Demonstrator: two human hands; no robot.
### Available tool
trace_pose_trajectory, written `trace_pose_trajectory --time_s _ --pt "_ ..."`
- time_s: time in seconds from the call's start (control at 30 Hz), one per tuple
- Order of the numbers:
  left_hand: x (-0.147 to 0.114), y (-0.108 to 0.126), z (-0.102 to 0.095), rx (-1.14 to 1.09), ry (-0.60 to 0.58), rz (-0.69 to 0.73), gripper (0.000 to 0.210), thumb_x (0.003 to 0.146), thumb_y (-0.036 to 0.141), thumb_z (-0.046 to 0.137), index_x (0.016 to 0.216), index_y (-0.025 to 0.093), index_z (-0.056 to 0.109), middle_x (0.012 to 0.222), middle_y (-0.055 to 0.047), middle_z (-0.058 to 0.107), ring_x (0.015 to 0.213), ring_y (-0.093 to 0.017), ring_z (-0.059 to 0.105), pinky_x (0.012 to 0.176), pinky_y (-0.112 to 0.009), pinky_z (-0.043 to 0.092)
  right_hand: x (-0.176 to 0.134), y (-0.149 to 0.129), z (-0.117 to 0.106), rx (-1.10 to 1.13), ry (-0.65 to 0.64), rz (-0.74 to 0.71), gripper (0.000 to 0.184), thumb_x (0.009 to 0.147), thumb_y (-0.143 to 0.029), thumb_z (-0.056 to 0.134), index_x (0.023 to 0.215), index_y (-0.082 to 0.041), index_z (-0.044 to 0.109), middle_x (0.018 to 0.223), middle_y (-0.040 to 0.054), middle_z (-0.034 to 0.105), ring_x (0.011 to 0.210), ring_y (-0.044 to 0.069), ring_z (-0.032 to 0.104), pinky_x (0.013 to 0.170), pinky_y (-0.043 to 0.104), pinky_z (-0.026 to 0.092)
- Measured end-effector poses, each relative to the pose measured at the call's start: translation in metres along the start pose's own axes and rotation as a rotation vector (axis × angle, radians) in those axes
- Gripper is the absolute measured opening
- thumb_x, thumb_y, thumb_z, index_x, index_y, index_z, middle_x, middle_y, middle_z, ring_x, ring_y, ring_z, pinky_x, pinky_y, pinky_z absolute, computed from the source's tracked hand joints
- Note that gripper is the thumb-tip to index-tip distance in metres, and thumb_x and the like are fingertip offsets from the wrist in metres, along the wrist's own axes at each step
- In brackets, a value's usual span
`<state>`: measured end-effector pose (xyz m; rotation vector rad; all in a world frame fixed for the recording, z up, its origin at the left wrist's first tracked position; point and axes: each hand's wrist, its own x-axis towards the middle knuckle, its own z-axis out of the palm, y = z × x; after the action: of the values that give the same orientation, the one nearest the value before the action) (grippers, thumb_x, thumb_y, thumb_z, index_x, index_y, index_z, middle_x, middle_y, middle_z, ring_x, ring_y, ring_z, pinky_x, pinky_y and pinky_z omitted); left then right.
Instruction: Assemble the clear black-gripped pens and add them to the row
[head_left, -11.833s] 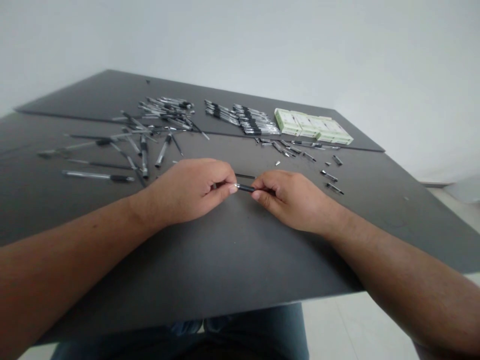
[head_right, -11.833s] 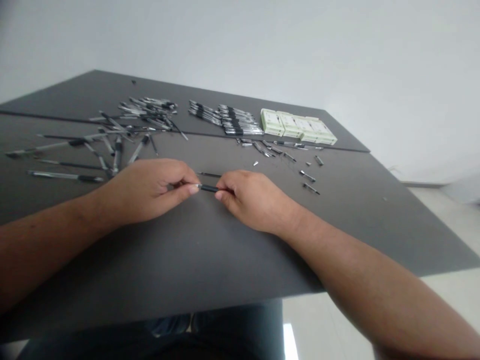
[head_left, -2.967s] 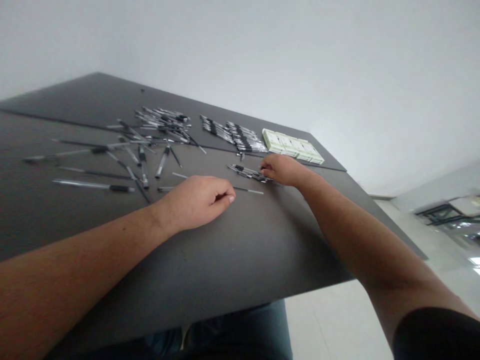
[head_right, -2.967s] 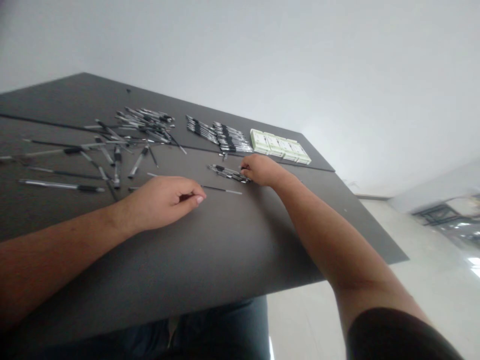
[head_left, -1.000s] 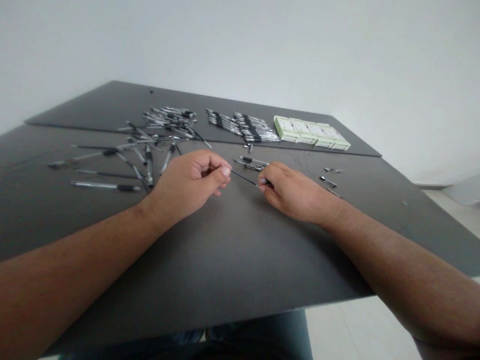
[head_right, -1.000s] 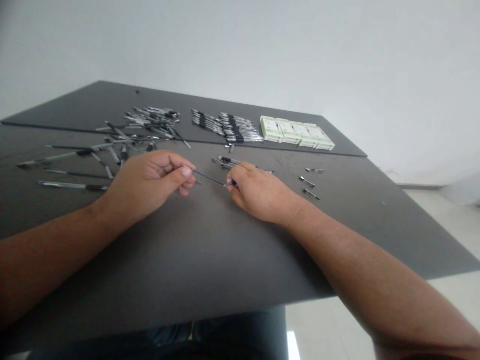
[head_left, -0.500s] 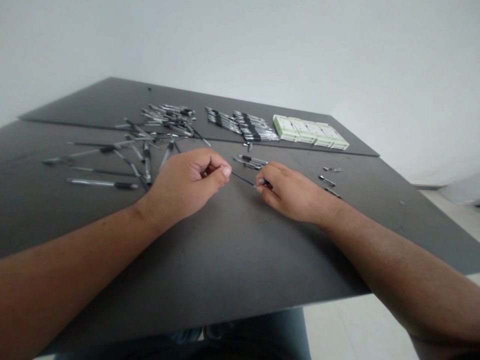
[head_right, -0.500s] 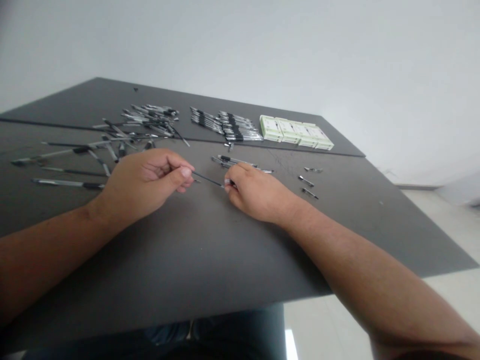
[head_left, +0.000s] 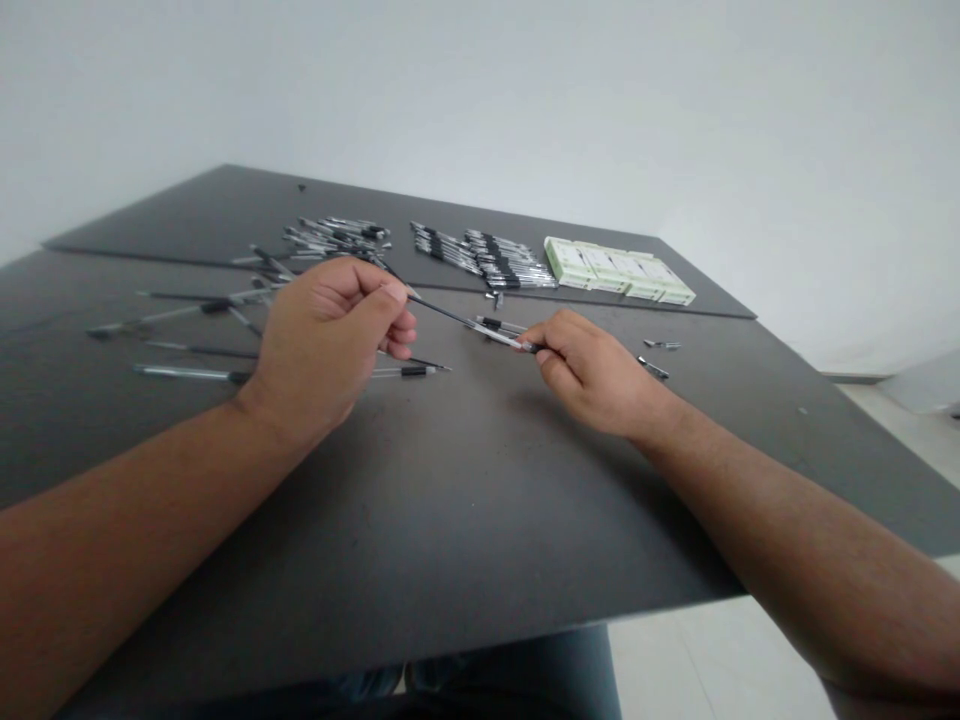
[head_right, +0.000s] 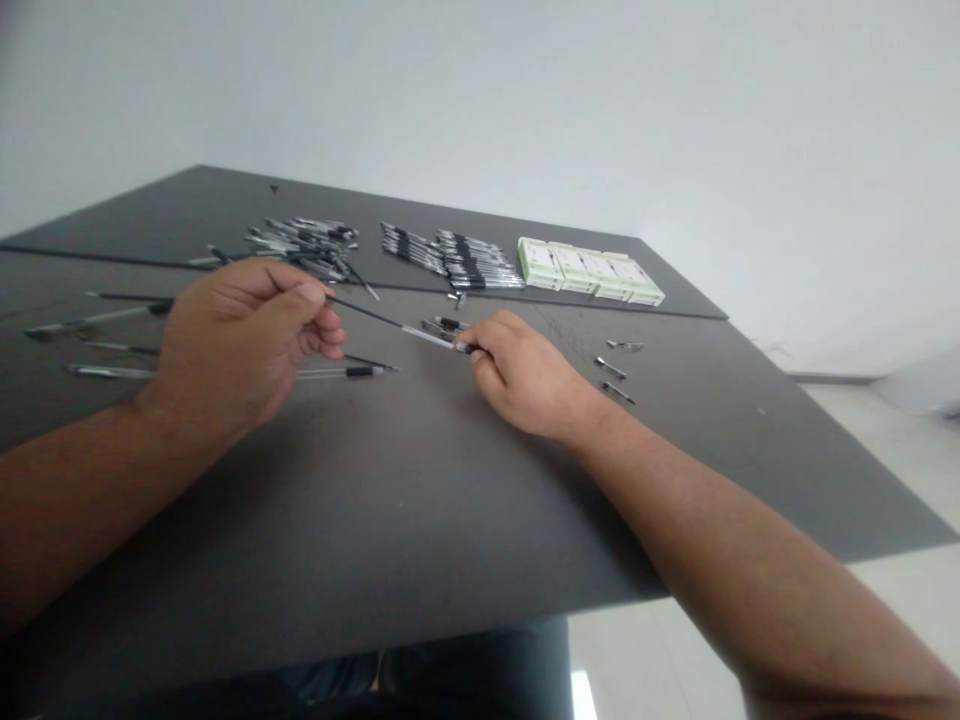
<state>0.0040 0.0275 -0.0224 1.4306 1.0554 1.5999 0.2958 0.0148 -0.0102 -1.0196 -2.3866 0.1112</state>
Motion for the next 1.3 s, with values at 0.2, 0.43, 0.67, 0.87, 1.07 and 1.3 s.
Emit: trace_pose_trajectory --time_s 0.2,0.43,0.67,0.87,1.07,1.3 --pt "-0.0021 0.0042 0.0008 0.01 -0.009 -0.028 0.018 0.097 0.033 0.082 0.084 0.025 0.074 0.074 -0.001 0.073 0.063 -0.016 0.069 0.056 -0.03 0.063 0.0015 -0.004 0.0003 0.002 -0.01 0.028 0.024 0.101 -0.016 0.053 0.111 -0.019 0.074 0.108 0.0134 0.079 0.105 0.031 0.072 0.097 0.045 0.057" --pt "-0.0018 0.0007 0.0002 0.003 -0.015 0.015 0.015 0.099 0.027 0.077 0.085 0.024 0.075 0.074 0.0 0.073 0.063 -0.014 0.07 0.054 -0.026 0.063 0.001 -0.005 -0.0011 0.017 -0.017 0.028 0.023 0.099 -0.014 0.054 0.11 -0.02 0.074 0.11 0.0124 0.078 0.105 0.029 0.072 0.097 0.042 0.056" --pt "-0.0016 0.0015 -0.0021 0.085 -0.036 0.004 0.017 0.099 0.038 0.08 0.088 0.027 0.074 0.079 -0.001 0.077 0.065 -0.017 0.072 0.059 -0.033 0.065 0.0016 -0.0036 -0.001 0.011 -0.013 0.029 0.022 0.099 -0.015 0.054 0.11 -0.021 0.072 0.108 0.0117 0.078 0.105 0.029 0.071 0.096 0.043 0.055" --pt "-0.0019 0.0036 -0.0007 0.089 -0.022 -0.002 0.016 0.098 0.036 0.079 0.086 0.027 0.074 0.077 -0.001 0.075 0.064 -0.016 0.072 0.059 -0.031 0.065 0.001 -0.0025 -0.0008 0.02 -0.029 0.033 0.022 0.098 -0.014 0.055 0.11 -0.022 0.073 0.111 0.0113 0.079 0.106 0.029 0.071 0.097 0.043 0.055" --pt "-0.0016 0.0036 0.0002 0.078 -0.023 -0.01 0.016 0.099 0.033 0.08 0.086 0.026 0.074 0.076 0.0 0.075 0.062 -0.014 0.07 0.056 -0.029 0.064 0.0013 -0.0021 -0.0003 0.023 -0.023 0.017 0.023 0.099 -0.015 0.054 0.111 -0.02 0.073 0.11 0.0117 0.078 0.106 0.029 0.071 0.096 0.041 0.055" --pt "-0.0013 0.0079 0.0 0.04 -0.033 -0.036 0.011 0.099 0.016 0.074 0.089 0.018 0.072 0.072 0.002 0.073 0.061 -0.012 0.068 0.055 -0.026 0.065 0.0014 -0.0015 -0.0006 0.021 -0.026 0.015 0.023 0.099 -0.015 0.054 0.111 -0.021 0.073 0.109 0.0111 0.079 0.104 0.029 0.071 0.096 0.043 0.055"
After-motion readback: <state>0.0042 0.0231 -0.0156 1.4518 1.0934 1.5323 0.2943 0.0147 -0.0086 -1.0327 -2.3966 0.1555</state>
